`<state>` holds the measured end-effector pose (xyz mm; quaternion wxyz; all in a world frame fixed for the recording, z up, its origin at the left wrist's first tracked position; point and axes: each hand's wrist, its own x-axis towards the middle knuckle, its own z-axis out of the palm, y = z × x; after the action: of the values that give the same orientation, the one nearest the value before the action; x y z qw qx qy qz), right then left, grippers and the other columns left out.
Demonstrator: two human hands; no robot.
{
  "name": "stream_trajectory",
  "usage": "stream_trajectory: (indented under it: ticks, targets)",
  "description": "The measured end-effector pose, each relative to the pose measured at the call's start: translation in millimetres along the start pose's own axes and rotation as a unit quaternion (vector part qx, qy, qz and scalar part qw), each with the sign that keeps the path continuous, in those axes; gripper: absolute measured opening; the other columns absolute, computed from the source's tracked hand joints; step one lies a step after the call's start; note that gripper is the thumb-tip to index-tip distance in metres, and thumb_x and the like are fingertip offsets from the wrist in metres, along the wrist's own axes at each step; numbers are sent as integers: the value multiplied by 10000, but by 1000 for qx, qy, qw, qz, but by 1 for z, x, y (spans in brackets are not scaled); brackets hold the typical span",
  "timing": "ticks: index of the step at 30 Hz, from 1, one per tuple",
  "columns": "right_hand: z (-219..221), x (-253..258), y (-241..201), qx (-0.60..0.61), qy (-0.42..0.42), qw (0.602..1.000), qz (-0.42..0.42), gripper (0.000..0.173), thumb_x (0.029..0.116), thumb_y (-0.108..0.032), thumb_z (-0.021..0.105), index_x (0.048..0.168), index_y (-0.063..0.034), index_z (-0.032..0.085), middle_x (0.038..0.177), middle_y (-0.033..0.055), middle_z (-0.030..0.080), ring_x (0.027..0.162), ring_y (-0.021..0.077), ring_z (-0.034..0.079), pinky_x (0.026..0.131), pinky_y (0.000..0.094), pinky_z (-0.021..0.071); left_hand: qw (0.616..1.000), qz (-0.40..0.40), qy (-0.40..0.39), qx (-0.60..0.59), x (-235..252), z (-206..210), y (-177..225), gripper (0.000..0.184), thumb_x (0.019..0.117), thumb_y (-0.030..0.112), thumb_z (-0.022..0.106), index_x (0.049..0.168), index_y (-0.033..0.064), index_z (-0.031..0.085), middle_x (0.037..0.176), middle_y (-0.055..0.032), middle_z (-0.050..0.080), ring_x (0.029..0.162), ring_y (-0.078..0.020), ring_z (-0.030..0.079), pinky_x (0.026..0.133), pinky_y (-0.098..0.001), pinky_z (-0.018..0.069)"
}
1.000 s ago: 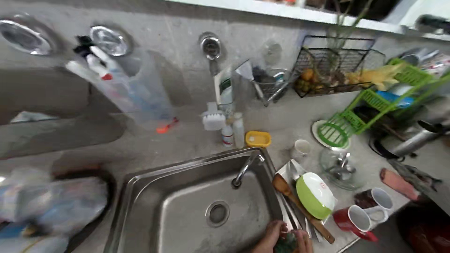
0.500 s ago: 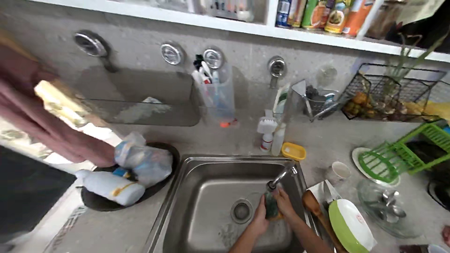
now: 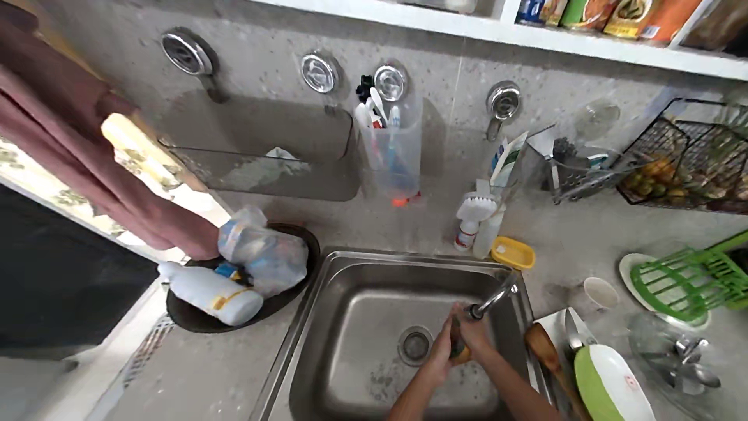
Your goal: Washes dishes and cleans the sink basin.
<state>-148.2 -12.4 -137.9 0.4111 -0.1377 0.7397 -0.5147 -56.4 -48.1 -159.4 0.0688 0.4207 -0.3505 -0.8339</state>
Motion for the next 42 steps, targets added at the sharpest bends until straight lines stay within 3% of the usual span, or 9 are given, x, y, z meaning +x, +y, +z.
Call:
stream_trajectory:
  ticks: [8,11,13,19,23,27,33,36,42]
  targets:
    - [-24,4,25,-93,-198,975,-41,437,1075,-271,517,1417,2,513,1283,197,622,1121,219,638,965,385,533,995,81,43,25,-19,-29,-20,514,1112,332,411,1511,6,416,1396,-228,561,1216,-287,599,1007,-459,514]
    - [-17,-1,42,62,-184,980,53,465,1095,-304,452,1485,-52,465,1323,137,618,1118,201,639,938,403,549,980,120,112,110,-14,-18,-28,469,1088,358,482,1222,-61,645,1118,-228,674,1023,-285,655,924,-461,533]
    - [-2,-4,40,183,-149,965,111,396,1110,-333,371,1395,-104,524,1074,84,676,887,164,674,745,356,576,955,140,166,200,-7,-6,-15,514,1098,377,446,1101,-71,698,1047,-253,688,1030,-345,655,949,-515,503]
    - [8,13,32,318,-106,936,112,350,1118,-318,340,1223,-75,569,930,83,709,789,169,705,686,348,603,828,145,203,501,19,-7,23,535,1074,466,419,1464,121,541,1596,-211,371,1449,-442,367,1145,-644,292]
    - [8,33,33,166,42,985,28,336,1101,-190,462,1334,50,494,950,127,626,736,133,610,675,299,555,827,148,179,512,6,-24,19,590,1031,458,532,1512,119,483,1647,-194,287,1484,-435,312,1160,-620,280]
    - [38,37,8,52,50,995,72,549,1120,-415,354,1280,76,539,896,162,593,684,206,557,639,383,517,840,77,157,514,2,-63,-19,560,1016,352,577,1478,43,507,1620,-248,313,1488,-441,315,1176,-599,304]
    - [92,0,11,96,-95,988,79,512,1125,-409,304,843,-39,518,549,-15,439,442,97,467,464,259,480,805,-64,47,587,-54,-105,-36,687,1073,514,418,1488,-30,476,1610,-261,345,1524,-427,266,1230,-624,146]
    - [68,4,29,184,-102,965,158,434,1120,-392,354,921,-46,525,581,10,501,460,124,520,481,300,526,763,-88,-8,641,-102,-138,-38,649,1063,555,409,1297,2,655,1357,-247,621,1333,-424,535,1139,-639,331]
    - [-12,41,58,380,-143,901,154,703,1014,-644,113,1355,-151,482,1165,150,680,925,333,697,701,525,586,729,-131,-82,667,-108,-124,-51,776,1012,668,415,1342,-3,624,1376,-286,592,1340,-467,513,1124,-667,336]
